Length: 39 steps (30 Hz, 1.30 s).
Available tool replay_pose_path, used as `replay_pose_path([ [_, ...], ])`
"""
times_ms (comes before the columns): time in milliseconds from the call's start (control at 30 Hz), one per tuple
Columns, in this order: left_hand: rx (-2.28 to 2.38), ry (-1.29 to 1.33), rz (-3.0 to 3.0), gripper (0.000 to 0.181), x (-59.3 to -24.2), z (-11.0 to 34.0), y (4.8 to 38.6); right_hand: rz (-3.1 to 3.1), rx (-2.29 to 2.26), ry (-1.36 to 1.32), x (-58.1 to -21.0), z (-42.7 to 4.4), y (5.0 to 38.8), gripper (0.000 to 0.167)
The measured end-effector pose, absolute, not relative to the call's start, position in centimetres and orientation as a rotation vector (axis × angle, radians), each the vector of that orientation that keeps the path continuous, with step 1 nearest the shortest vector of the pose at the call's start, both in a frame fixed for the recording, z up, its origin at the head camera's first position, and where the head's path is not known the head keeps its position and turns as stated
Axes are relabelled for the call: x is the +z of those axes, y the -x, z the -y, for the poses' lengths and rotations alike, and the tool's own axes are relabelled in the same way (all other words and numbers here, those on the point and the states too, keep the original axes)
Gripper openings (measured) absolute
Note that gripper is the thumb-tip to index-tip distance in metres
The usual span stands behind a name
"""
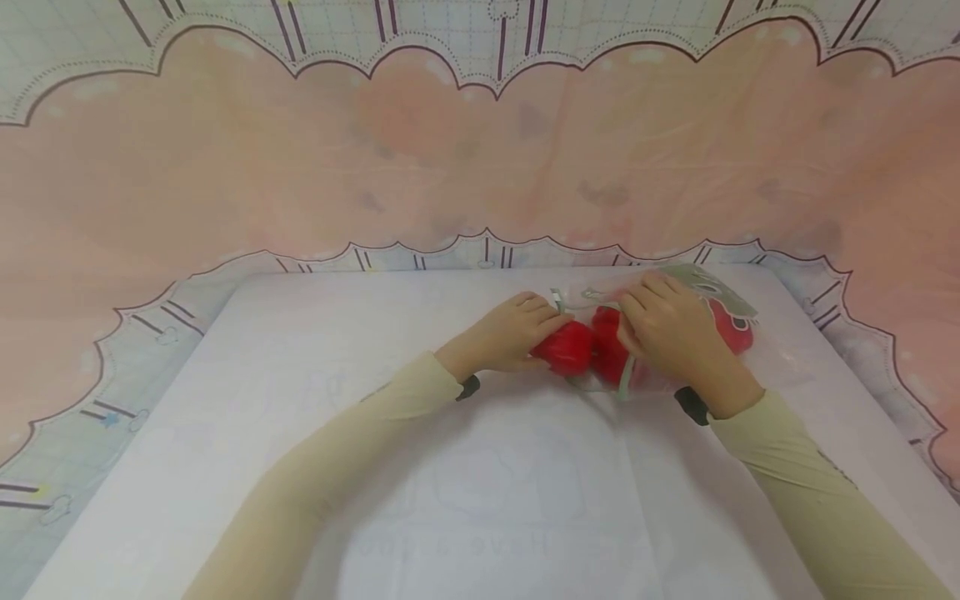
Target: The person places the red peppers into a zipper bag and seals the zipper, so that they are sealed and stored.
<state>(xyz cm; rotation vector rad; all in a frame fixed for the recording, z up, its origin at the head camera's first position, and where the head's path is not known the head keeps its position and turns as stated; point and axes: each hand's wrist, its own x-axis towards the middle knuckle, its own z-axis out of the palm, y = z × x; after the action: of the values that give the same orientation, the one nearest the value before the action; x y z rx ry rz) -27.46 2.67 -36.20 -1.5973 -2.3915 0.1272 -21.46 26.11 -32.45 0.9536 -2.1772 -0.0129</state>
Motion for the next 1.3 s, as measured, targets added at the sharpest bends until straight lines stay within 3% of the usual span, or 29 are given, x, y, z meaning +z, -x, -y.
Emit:
replay_pose_path([
  [567, 0.064, 1.644, 2.342, 0.06, -36.9, -4.5, 27.4, 2.221, -0.046, -0.936, -32.4, -26.4, 21.4, 0.014],
  [900, 0.124, 1.571, 2.301, 0.058, -37.6, -5.5, 27.5, 2.23, -0.038, -0.921, -32.3, -26.4, 21.2, 0.016],
  [1300, 0.137, 1.54, 2.187, 0.034, -37.9, -5.4, 27.6, 2.2, -0.007, -0.932, -32.5, -26.5, 21.4, 0.027],
])
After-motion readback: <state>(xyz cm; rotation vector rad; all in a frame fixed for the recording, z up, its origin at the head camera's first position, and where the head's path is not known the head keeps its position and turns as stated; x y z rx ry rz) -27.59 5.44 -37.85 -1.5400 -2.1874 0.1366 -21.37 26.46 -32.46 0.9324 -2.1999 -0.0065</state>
